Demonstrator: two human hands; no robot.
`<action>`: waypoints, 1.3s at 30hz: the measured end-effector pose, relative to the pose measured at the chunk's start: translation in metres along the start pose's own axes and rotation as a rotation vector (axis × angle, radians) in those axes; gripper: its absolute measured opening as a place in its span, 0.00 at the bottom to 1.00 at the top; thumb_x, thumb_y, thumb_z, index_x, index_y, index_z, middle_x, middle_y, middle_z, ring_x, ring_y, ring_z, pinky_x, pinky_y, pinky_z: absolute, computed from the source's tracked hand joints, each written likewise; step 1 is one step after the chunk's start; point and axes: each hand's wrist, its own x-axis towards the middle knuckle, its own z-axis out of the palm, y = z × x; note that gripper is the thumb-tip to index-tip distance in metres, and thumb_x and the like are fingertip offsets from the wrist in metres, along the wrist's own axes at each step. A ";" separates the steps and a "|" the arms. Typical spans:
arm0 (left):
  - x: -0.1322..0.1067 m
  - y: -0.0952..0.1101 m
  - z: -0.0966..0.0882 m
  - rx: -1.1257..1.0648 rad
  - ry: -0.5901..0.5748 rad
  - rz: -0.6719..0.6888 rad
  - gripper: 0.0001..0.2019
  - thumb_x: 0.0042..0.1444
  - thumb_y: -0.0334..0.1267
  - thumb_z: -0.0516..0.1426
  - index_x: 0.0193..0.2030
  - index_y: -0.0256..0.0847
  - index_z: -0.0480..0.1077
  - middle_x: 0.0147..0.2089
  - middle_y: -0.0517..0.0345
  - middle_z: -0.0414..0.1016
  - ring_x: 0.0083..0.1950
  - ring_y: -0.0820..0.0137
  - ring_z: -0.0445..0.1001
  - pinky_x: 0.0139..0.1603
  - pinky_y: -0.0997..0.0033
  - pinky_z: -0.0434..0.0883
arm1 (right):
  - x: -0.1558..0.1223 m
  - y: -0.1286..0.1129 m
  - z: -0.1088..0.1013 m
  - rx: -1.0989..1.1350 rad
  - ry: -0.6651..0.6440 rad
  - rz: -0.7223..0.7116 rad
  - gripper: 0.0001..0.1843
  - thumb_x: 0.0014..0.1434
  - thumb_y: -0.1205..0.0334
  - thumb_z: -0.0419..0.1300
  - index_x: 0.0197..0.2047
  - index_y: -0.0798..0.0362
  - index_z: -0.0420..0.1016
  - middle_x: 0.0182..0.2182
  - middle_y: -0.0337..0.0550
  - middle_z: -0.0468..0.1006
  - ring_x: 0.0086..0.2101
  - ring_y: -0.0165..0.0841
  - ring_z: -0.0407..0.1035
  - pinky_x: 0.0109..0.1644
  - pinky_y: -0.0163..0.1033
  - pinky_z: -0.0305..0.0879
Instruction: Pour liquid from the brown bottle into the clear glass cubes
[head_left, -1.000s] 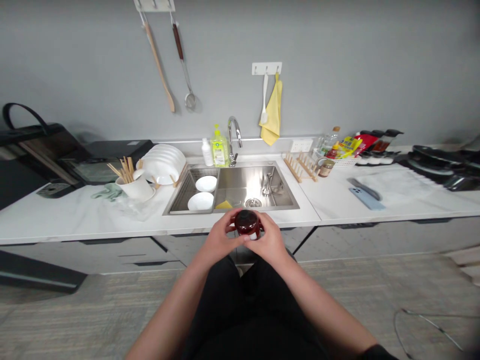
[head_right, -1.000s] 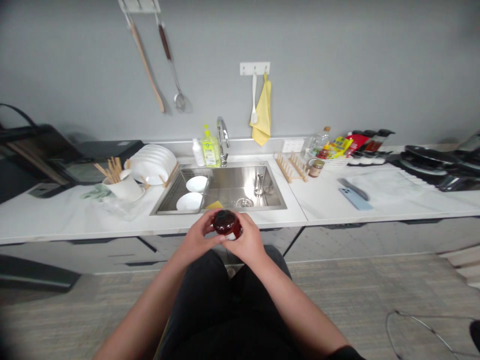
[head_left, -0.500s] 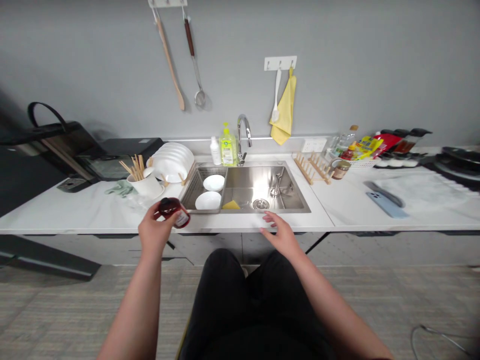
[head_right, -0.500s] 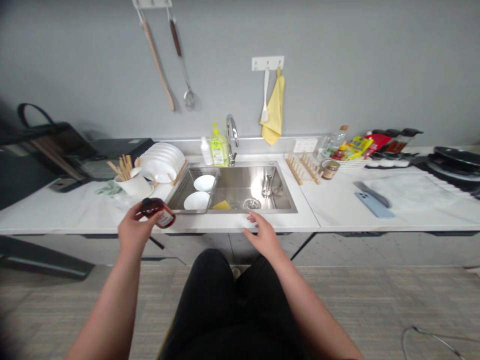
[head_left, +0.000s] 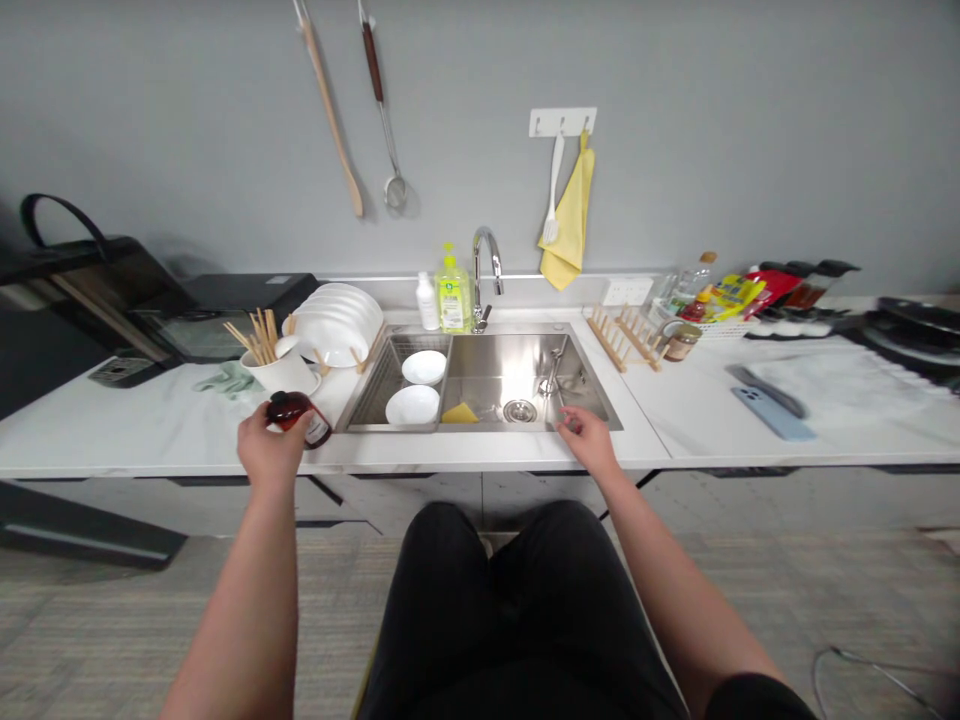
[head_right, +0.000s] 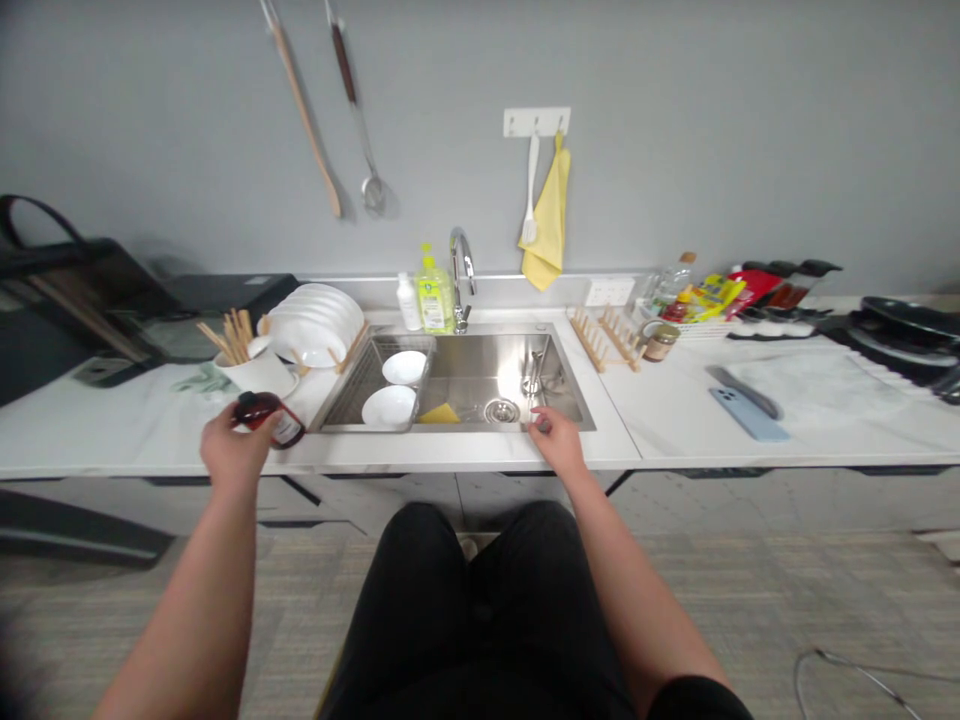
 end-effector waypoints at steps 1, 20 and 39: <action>0.002 -0.001 0.002 0.017 0.026 0.019 0.42 0.67 0.55 0.67 0.79 0.28 0.66 0.72 0.32 0.73 0.76 0.44 0.74 0.82 0.46 0.68 | 0.001 0.001 0.003 -0.006 -0.005 0.009 0.27 0.64 0.40 0.65 0.53 0.52 0.87 0.36 0.47 0.87 0.29 0.41 0.74 0.41 0.47 0.73; 0.021 0.037 0.030 0.159 0.062 0.113 0.40 0.70 0.50 0.68 0.78 0.23 0.65 0.68 0.24 0.71 0.71 0.38 0.75 0.75 0.41 0.72 | -0.007 0.007 0.006 -0.124 -0.067 0.023 0.23 0.66 0.43 0.63 0.51 0.50 0.88 0.31 0.45 0.85 0.31 0.43 0.77 0.39 0.45 0.65; -0.040 0.009 0.083 -0.126 -0.137 0.130 0.19 0.68 0.53 0.58 0.30 0.44 0.69 0.28 0.59 0.67 0.34 0.65 0.68 0.42 0.65 0.64 | 0.008 0.013 -0.003 -0.121 -0.172 0.043 0.27 0.65 0.33 0.65 0.37 0.49 0.87 0.24 0.42 0.80 0.27 0.40 0.71 0.35 0.42 0.57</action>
